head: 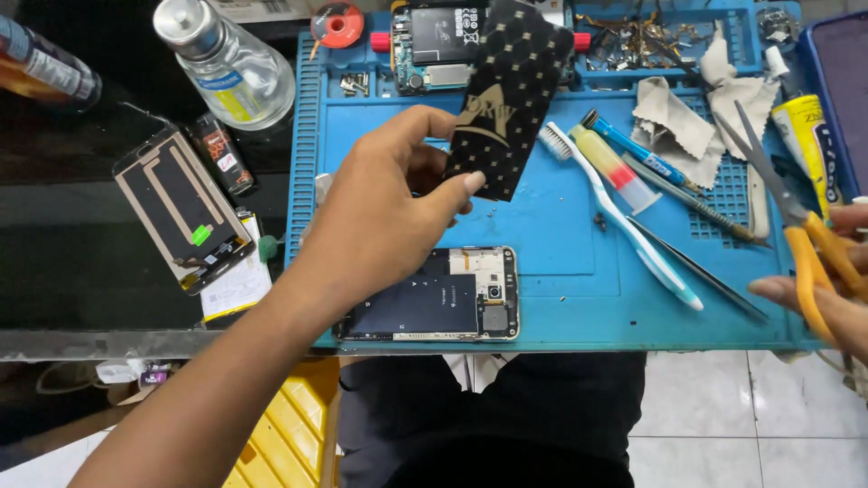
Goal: Repairing a mobile phone by cutting decorative film, applying adhesive tape, and securing internal components using tweezers.
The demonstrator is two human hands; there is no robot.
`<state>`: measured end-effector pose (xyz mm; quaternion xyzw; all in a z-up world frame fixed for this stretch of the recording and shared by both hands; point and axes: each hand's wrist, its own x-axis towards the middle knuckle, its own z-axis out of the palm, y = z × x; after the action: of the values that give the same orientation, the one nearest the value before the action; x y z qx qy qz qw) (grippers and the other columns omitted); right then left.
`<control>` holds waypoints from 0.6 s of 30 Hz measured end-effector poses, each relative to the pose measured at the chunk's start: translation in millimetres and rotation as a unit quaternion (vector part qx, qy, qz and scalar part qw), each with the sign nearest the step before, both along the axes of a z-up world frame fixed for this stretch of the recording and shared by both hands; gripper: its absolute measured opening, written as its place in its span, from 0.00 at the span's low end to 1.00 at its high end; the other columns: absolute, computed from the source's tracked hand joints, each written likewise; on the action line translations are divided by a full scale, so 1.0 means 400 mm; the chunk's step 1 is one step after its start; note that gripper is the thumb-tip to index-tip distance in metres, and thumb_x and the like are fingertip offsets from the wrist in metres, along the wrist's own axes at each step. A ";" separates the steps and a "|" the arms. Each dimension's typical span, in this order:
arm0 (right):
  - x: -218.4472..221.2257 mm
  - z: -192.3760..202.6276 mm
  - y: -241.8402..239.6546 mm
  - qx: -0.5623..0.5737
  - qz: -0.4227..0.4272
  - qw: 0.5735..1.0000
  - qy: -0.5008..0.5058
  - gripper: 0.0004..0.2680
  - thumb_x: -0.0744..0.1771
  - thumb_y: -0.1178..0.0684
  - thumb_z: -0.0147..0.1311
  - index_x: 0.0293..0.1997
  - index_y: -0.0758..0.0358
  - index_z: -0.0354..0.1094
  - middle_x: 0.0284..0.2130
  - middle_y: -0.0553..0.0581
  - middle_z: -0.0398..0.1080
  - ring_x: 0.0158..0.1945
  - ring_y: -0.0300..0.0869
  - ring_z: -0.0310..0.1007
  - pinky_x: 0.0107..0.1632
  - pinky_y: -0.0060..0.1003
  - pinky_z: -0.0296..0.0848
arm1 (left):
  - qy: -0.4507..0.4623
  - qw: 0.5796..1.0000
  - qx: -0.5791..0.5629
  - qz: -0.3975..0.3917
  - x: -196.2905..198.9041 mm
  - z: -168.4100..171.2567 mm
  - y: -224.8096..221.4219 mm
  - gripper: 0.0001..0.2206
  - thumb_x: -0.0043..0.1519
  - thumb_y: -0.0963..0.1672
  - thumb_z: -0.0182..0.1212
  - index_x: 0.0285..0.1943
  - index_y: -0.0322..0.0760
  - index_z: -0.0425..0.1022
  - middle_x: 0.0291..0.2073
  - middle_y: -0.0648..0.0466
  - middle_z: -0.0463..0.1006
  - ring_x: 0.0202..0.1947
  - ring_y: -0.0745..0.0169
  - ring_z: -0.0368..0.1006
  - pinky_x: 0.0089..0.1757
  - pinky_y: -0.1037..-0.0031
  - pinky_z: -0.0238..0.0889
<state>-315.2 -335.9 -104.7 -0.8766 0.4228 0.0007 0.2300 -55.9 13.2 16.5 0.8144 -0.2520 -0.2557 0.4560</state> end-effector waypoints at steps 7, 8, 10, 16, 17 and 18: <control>0.141 -0.011 -0.039 -0.025 0.002 0.999 -0.022 0.32 0.62 0.53 0.74 0.72 0.62 0.55 0.49 0.71 0.61 0.36 0.57 0.64 0.31 0.52 0.66 | -0.066 0.992 -0.104 -0.019 0.021 -0.040 -0.024 0.04 0.65 0.42 0.58 0.45 0.45 0.78 0.22 0.62 0.72 0.22 0.74 0.64 0.27 0.75 0.58; 0.146 -0.008 -0.039 -0.062 0.031 0.997 -0.017 0.31 0.62 0.51 0.75 0.69 0.66 0.58 0.48 0.70 0.59 0.34 0.57 0.60 0.30 0.50 0.63 | -0.083 0.990 -0.108 -0.029 0.024 -0.042 -0.026 0.04 0.66 0.42 0.59 0.44 0.46 0.78 0.23 0.63 0.73 0.23 0.73 0.65 0.27 0.75 0.58; 0.141 -0.058 -0.087 -0.092 0.041 0.995 0.009 0.32 0.60 0.49 0.76 0.70 0.64 0.60 0.45 0.70 0.61 0.37 0.57 0.62 0.32 0.50 0.63 | -0.066 0.991 -0.108 -0.032 0.028 -0.047 -0.027 0.04 0.65 0.41 0.59 0.41 0.45 0.78 0.23 0.64 0.72 0.24 0.73 0.64 0.29 0.76 0.57; 0.129 -0.135 -0.169 -0.102 0.063 0.991 0.065 0.36 0.57 0.55 0.78 0.72 0.64 0.59 0.58 0.70 0.60 0.52 0.60 0.63 0.41 0.56 0.70 | -0.052 0.991 -0.104 -0.067 0.045 -0.078 -0.041 0.06 0.63 0.41 0.60 0.42 0.45 0.83 0.30 0.62 0.73 0.30 0.69 0.66 0.34 0.75 0.62; 0.135 -0.112 -0.155 -0.108 0.086 0.987 0.080 0.38 0.56 0.53 0.79 0.74 0.66 0.60 0.57 0.70 0.63 0.47 0.61 0.66 0.40 0.55 0.73 | -0.057 0.988 -0.120 -0.081 0.047 -0.084 -0.042 0.06 0.62 0.41 0.62 0.41 0.44 0.84 0.28 0.63 0.73 0.30 0.70 0.68 0.35 0.76 0.64; 0.126 -0.118 -0.166 -0.109 0.085 0.987 0.082 0.38 0.56 0.53 0.79 0.74 0.66 0.60 0.57 0.70 0.63 0.47 0.61 0.66 0.40 0.55 0.73 | -0.056 0.988 -0.121 -0.081 0.048 -0.082 -0.043 0.06 0.62 0.41 0.62 0.41 0.44 0.84 0.28 0.63 0.73 0.30 0.70 0.68 0.35 0.76 0.64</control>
<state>-264.9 -402.3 -152.1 -0.9263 0.3613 0.0461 0.0967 -36.9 -4.0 -16.4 0.7430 -0.3713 -0.2139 0.5142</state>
